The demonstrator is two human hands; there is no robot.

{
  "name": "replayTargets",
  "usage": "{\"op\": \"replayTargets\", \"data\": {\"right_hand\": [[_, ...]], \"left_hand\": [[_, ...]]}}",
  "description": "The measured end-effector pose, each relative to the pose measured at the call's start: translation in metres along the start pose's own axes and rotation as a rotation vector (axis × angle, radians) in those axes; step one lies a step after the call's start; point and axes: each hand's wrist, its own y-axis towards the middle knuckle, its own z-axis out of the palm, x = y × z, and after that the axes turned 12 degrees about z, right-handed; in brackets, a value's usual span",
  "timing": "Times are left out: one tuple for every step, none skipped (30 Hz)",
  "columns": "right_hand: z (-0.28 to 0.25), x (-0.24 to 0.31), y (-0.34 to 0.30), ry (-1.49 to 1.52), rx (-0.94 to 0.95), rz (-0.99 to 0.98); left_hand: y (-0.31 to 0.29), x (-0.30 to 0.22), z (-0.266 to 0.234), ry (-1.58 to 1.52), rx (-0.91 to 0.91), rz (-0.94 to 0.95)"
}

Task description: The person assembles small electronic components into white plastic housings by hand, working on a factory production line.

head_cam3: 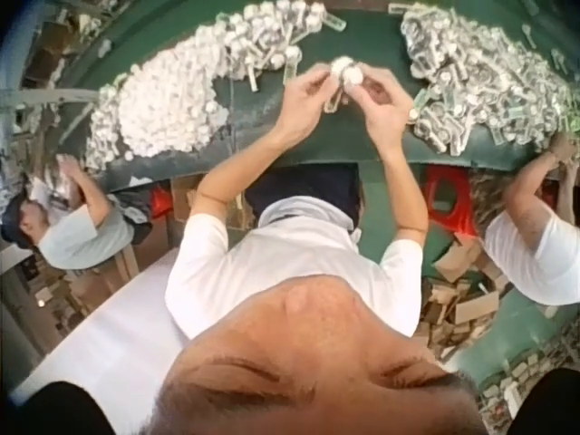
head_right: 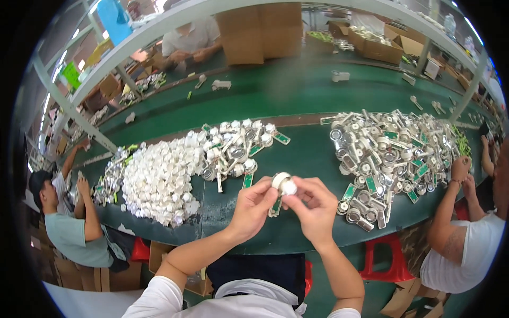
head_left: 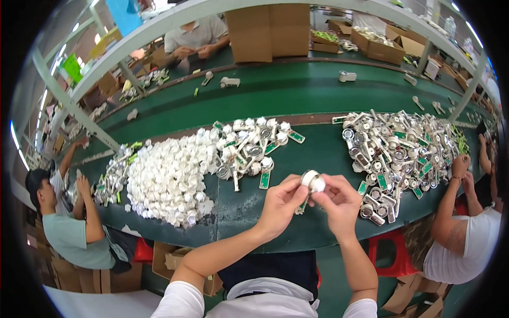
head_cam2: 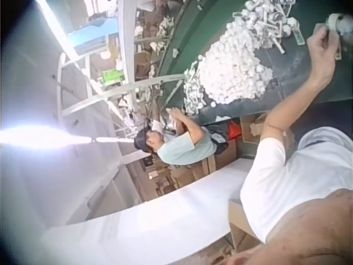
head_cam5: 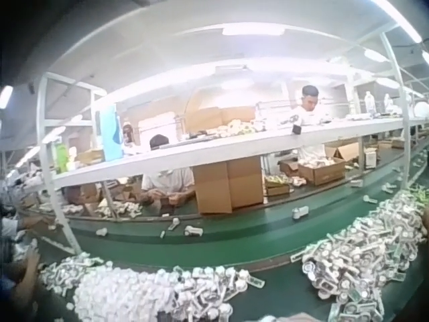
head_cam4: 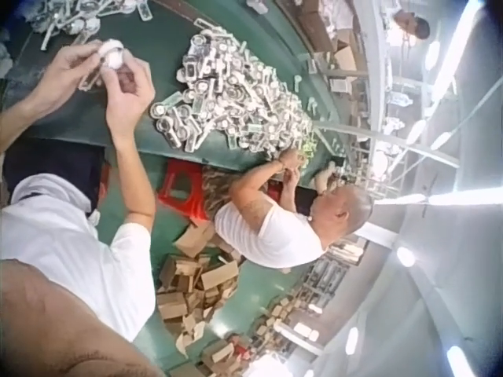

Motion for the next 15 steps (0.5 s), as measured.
{"op": "replayTargets", "data": {"right_hand": [[0.004,0.000,0.000,0.362,0.038,0.200],[0.002,-0.002,0.001,0.347,0.063,0.241],[0.002,-0.005,0.001,0.297,0.054,0.260],[0.003,-0.008,0.002,0.234,0.048,0.250],[0.003,-0.010,0.002,0.171,0.043,0.237],[0.003,-0.009,0.002,0.158,0.067,0.248],[0.002,-0.008,0.002,0.137,0.081,0.278],[0.002,-0.007,0.001,0.115,0.096,0.307],[0.004,-0.008,0.000,0.103,0.116,0.317],[0.005,-0.009,-0.002,0.050,0.097,0.283],[0.007,-0.010,-0.004,-0.002,0.079,0.246],[0.009,-0.012,-0.007,-0.015,0.095,0.253],[0.011,-0.014,-0.011,-0.120,0.052,0.168],[0.012,-0.014,-0.014,-0.224,0.009,0.080],[0.013,-0.014,-0.017,-0.233,0.015,0.081]], "left_hand": [[0.000,-0.007,0.000,-0.009,-0.026,0.000],[0.000,-0.012,0.000,0.080,-0.020,-0.012],[-0.001,-0.014,-0.001,0.167,-0.014,-0.027],[0.002,-0.004,-0.001,0.208,-0.023,0.132],[0.000,0.001,-0.007,0.201,-0.050,0.135],[-0.002,0.005,-0.012,0.196,-0.029,0.114],[-0.001,0.004,-0.015,0.191,-0.006,0.091],[-0.001,0.003,-0.017,0.185,-0.031,0.094],[-0.002,0.001,-0.019,0.317,-0.004,0.055],[-0.002,-0.001,-0.019,0.446,0.026,0.012],[-0.002,-0.004,-0.020,0.436,0.005,0.013],[-0.002,-0.007,-0.022,0.466,0.062,0.006],[-0.003,-0.009,-0.024,0.495,0.126,-0.001],[-0.004,-0.009,-0.025,0.486,0.116,0.002],[-0.005,-0.010,-0.026,0.473,0.139,0.044]]}}
